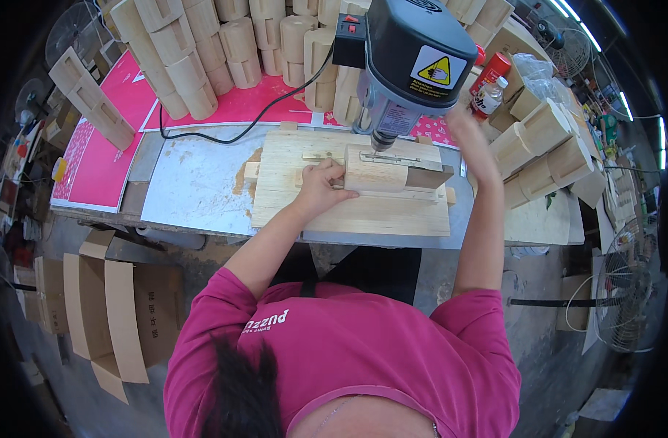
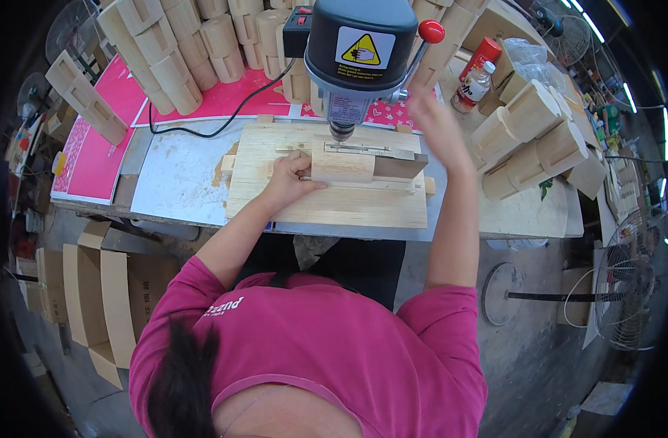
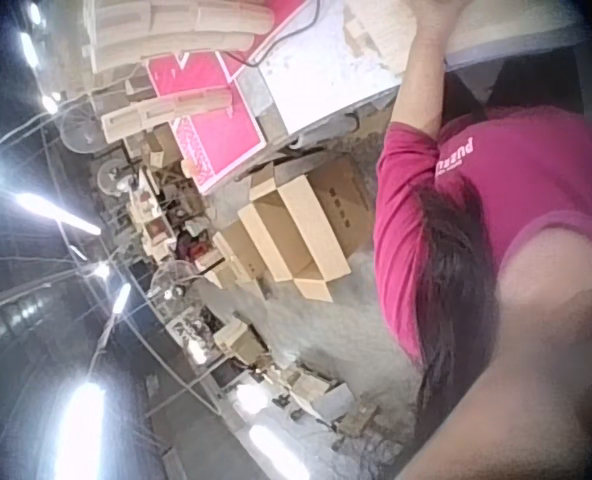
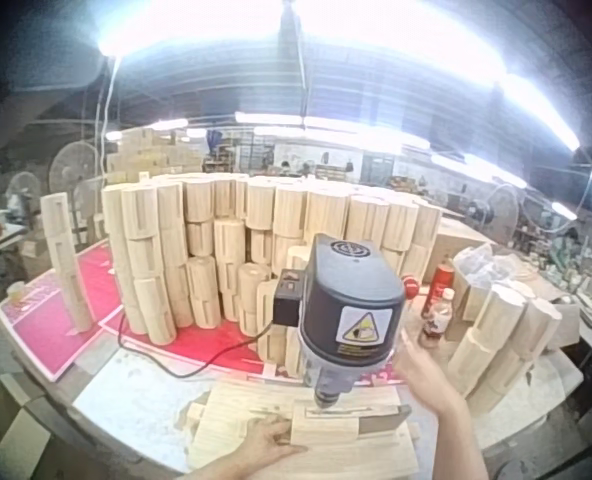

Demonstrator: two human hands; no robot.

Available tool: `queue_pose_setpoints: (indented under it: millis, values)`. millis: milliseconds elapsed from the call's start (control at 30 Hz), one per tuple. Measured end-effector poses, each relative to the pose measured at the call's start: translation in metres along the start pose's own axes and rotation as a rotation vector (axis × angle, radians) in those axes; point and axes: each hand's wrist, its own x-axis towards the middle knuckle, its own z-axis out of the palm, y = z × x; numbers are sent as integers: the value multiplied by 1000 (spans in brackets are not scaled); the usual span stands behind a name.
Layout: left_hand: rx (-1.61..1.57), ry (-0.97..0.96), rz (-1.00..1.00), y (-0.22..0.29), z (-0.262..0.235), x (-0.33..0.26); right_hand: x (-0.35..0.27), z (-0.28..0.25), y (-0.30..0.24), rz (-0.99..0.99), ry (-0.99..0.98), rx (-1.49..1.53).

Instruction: Drilling holes into cylindrical wood blocks using a stationary power tool.

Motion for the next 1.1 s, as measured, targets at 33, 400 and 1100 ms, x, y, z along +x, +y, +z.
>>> queue_pose_setpoints:
  millis: [33,400,1100]
  values:
    - [-2,4,-4,0,-2,-2,-18,5,8,58,-157,-223]
    - [-524,103,-267,27,-160,-95,-128,35,5,406,-223,449]
    - [-1333,750,-663,-18,-272,-138,-139,62,0,576,-358,409]
